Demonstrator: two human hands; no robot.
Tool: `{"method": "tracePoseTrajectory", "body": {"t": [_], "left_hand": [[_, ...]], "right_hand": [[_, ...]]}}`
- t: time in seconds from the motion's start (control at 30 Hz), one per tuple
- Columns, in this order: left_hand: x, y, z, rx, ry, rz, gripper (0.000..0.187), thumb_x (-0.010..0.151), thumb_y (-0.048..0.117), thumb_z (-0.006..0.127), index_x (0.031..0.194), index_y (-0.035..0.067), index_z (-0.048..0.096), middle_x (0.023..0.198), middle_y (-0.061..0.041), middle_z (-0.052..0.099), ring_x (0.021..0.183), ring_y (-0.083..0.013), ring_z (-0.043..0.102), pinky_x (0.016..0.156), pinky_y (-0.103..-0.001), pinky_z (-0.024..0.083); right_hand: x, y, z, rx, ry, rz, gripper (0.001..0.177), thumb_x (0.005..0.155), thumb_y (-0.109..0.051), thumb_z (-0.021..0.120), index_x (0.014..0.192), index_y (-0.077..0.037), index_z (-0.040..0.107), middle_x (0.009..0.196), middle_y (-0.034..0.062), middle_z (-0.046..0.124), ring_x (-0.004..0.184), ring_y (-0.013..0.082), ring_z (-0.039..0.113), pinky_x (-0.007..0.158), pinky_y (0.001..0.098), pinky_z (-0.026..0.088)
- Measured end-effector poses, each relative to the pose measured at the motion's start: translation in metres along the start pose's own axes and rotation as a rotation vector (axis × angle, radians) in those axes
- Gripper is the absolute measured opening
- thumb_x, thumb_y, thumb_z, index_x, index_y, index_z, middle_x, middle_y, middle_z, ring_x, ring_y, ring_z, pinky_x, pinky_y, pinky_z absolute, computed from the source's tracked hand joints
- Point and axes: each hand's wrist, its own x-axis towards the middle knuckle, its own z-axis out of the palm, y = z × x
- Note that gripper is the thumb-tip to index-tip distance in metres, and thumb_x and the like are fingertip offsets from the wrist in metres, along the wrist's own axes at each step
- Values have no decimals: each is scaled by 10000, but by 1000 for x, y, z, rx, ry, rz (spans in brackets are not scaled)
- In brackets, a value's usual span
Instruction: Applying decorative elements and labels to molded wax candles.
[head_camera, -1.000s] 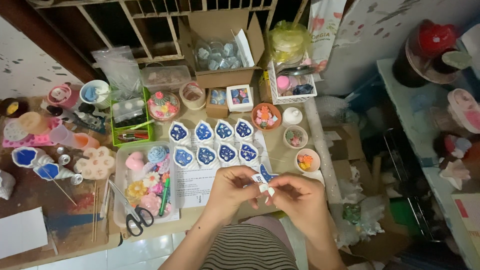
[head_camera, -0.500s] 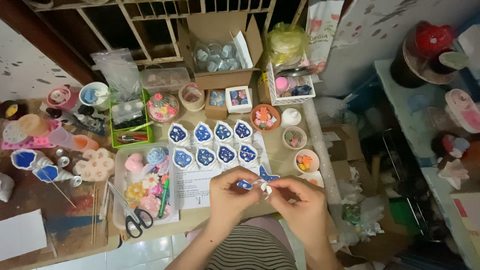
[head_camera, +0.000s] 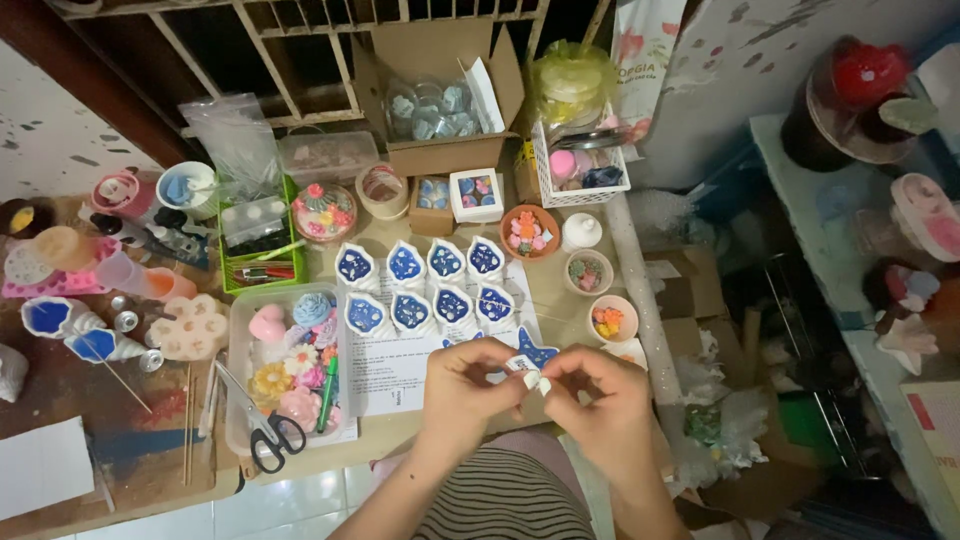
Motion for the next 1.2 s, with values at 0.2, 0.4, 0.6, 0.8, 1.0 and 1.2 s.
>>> {"method": "tracePoseTrajectory", "body": {"t": [0.2,0.4,0.6,0.8,1.0,1.2], "left_hand": [[3,-4,-3,-221,-40,-159,110,833,-81,722,938,-52,729,806,-142,752,638,-169,695,484,-281,549],[-1,-3,0,23,44,49,133,789,-103,752,911,-50,743,851,-111,749,668,-108,682,516,-258,579],[-11,19,18,434,176,291,142,751,-50,797,878,8,770,880,-57,771,733,-74,725,591,-222,633],[-14,15,17,424,169,316,141,754,-62,795,882,-10,764,899,-66,772,744,-77,730,613,-224,642],[-3,-8,-6,-94,15,-112,116,813,-85,721,924,-64,746,777,-110,741,625,-119,670,496,-264,556],[-5,-8,-4,-197,11,-157,117,809,-82,720,918,-44,739,755,-99,726,619,-121,667,462,-277,543]], "right_hand": [[-5,21,-5,320,-140,136,92,847,76,694,933,51,717,849,54,746,723,90,691,628,233,566],[-4,-10,1,179,-65,94,120,836,72,709,944,36,745,835,39,758,678,84,718,596,228,593],[-6,-14,7,-110,99,-89,136,766,40,766,888,-17,746,746,-12,719,619,32,626,548,200,502],[-1,-25,10,-184,116,-159,94,753,16,769,808,-33,711,695,-39,695,584,23,588,513,198,459],[0,20,-3,201,-115,70,59,824,38,734,868,14,702,783,-4,708,718,42,645,633,197,513],[-7,10,1,243,-24,92,124,816,67,712,935,33,723,846,24,734,731,66,677,634,216,546]]}}
